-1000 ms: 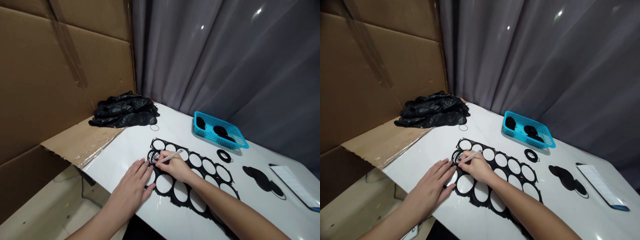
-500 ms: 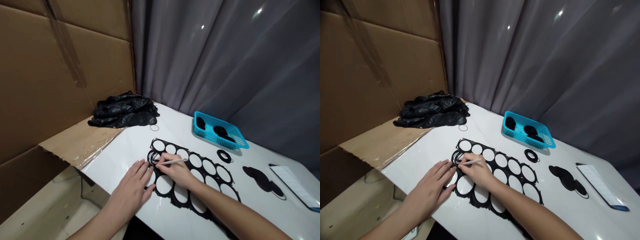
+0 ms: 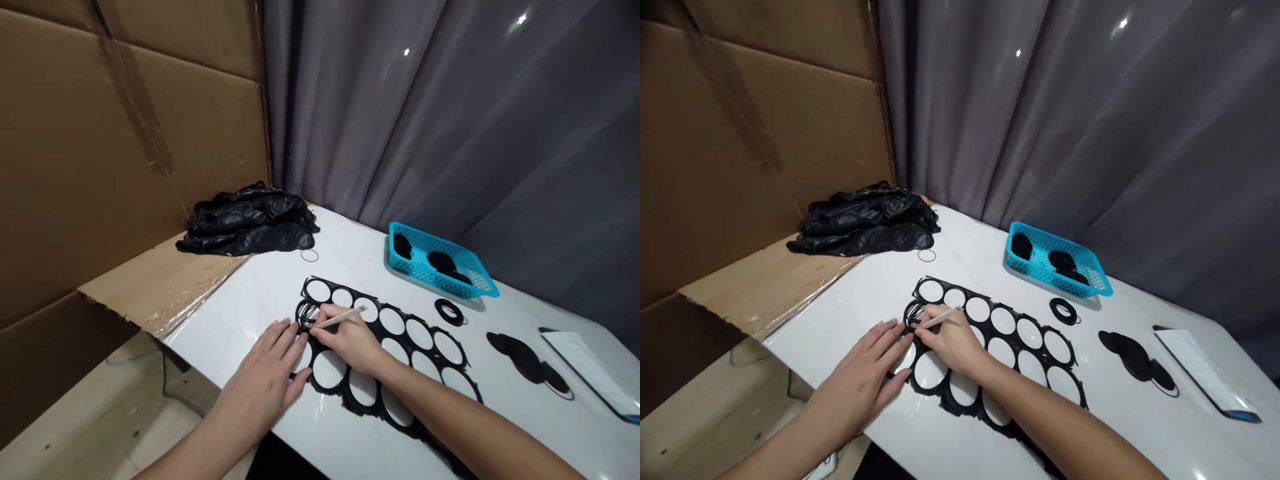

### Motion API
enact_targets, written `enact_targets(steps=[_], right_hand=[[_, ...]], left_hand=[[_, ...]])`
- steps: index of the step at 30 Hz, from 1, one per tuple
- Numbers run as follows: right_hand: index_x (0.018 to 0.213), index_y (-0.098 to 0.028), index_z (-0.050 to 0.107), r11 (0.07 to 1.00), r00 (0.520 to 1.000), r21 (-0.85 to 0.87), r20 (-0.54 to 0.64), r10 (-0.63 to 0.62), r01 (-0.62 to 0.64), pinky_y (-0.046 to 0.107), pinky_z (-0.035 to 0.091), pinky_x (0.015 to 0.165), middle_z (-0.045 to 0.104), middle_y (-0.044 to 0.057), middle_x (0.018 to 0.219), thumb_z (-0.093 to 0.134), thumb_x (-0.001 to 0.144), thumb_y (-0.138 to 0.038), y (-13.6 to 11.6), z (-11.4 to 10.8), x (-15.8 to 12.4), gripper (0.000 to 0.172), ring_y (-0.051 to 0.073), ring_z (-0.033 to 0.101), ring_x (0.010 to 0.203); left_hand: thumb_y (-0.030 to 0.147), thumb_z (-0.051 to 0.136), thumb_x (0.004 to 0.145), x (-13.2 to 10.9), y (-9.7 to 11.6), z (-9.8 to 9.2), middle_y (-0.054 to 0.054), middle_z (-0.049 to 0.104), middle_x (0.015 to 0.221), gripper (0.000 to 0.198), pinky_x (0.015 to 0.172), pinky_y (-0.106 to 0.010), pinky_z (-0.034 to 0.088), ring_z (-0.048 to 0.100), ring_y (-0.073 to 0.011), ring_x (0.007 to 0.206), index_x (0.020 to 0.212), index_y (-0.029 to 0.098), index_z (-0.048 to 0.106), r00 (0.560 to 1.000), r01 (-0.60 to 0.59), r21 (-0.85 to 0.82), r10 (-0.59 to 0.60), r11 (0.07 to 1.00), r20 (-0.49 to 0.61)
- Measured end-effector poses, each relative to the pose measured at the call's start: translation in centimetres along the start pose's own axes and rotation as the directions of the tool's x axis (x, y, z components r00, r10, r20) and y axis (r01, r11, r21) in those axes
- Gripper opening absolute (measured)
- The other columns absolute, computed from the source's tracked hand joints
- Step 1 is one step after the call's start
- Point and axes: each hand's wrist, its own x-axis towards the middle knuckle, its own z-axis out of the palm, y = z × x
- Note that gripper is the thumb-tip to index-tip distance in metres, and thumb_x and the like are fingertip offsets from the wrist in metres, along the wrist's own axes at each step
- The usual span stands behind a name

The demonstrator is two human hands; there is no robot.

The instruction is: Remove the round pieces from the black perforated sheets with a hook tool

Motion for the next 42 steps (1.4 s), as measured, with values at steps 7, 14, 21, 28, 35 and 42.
enact_targets(steps=[7,14,21,28,35,42], right_hand=[[0.076,-0.018,0.056,0.976,0.983,-0.114,0.020,-0.184,0.186,0.029,0.042,0.082,0.068,0.002,0.097,0.060,0.088,-0.014,0.3,0.4,-1.1,0.013,0.018,0.060,0.094],[0.073,-0.019,0.050,0.869,0.944,-0.393,-0.006,-0.330,0.301,0.035,0.037,0.080,0.061,0.004,0.081,0.050,0.090,-0.019,1.8,-0.6,1.3,0.017,0.021,0.054,0.081],[0.067,-0.020,0.044,0.960,0.864,-0.279,-0.478,-0.160,0.024,0.032,0.035,0.070,0.055,0.004,0.071,0.054,0.079,-0.025,2.0,-9.8,7.2,0.016,0.021,0.049,0.072],[0.065,-0.018,0.046,0.938,0.964,0.315,-0.167,0.206,-0.146,0.024,0.040,0.052,0.057,0.002,0.067,0.075,0.067,-0.039,-0.7,-8.2,3.3,0.037,0.015,0.054,0.063],[0.066,-0.016,0.047,0.698,0.952,0.661,0.080,0.297,-0.274,0.019,0.039,0.045,0.056,-0.001,0.068,0.092,0.055,-0.034,-2.5,-6.8,0.2,0.049,0.009,0.047,0.057],[0.066,-0.017,0.046,0.702,0.952,0.673,0.013,0.306,-0.235,0.021,0.034,0.049,0.047,-0.006,0.058,0.091,0.059,-0.034,-2.1,-7.3,-0.8,0.049,0.007,0.036,0.052]], left_hand=[[0.037,0.057,0.095,-0.2,0.0,0.2,-0.017,0.062,0.129,0.043,0.104,-0.049,0.048,0.054,-0.0333,0.125,0.126,0.007,0.064,1.000,0.006,-0.008,-0.007,1.000,-0.007],[0.034,0.054,0.097,-0.1,0.0,0.2,-0.018,0.061,0.130,0.041,0.106,-0.048,0.045,0.054,-0.0334,0.126,0.125,0.006,0.063,1.000,-0.002,-0.003,0.002,1.000,-0.017],[0.032,0.055,0.097,-0.5,-0.4,0.1,-0.015,0.060,0.131,0.037,0.107,-0.049,0.043,0.051,-0.0326,0.126,0.127,0.010,0.061,1.000,0.017,-0.094,-0.018,0.995,-0.010],[0.034,0.050,0.100,5.3,-2.8,-2.2,-0.008,0.057,0.125,0.034,0.100,-0.042,0.046,0.056,-0.0244,0.116,0.131,0.023,0.057,0.961,0.275,-0.594,-0.222,0.756,0.163],[0.022,0.059,0.084,10.6,-2.3,-1.8,-0.011,0.055,0.133,0.058,0.103,-0.042,0.045,0.053,-0.0252,0.124,0.141,0.020,0.047,0.960,0.274,-0.838,-0.194,0.472,0.204],[0.013,0.044,0.081,10.8,-1.3,-1.7,-0.010,0.062,0.112,0.045,0.093,-0.038,0.047,0.059,-0.0212,0.106,0.124,0.015,0.056,0.927,0.314,-0.891,-0.309,0.328,0.213]])
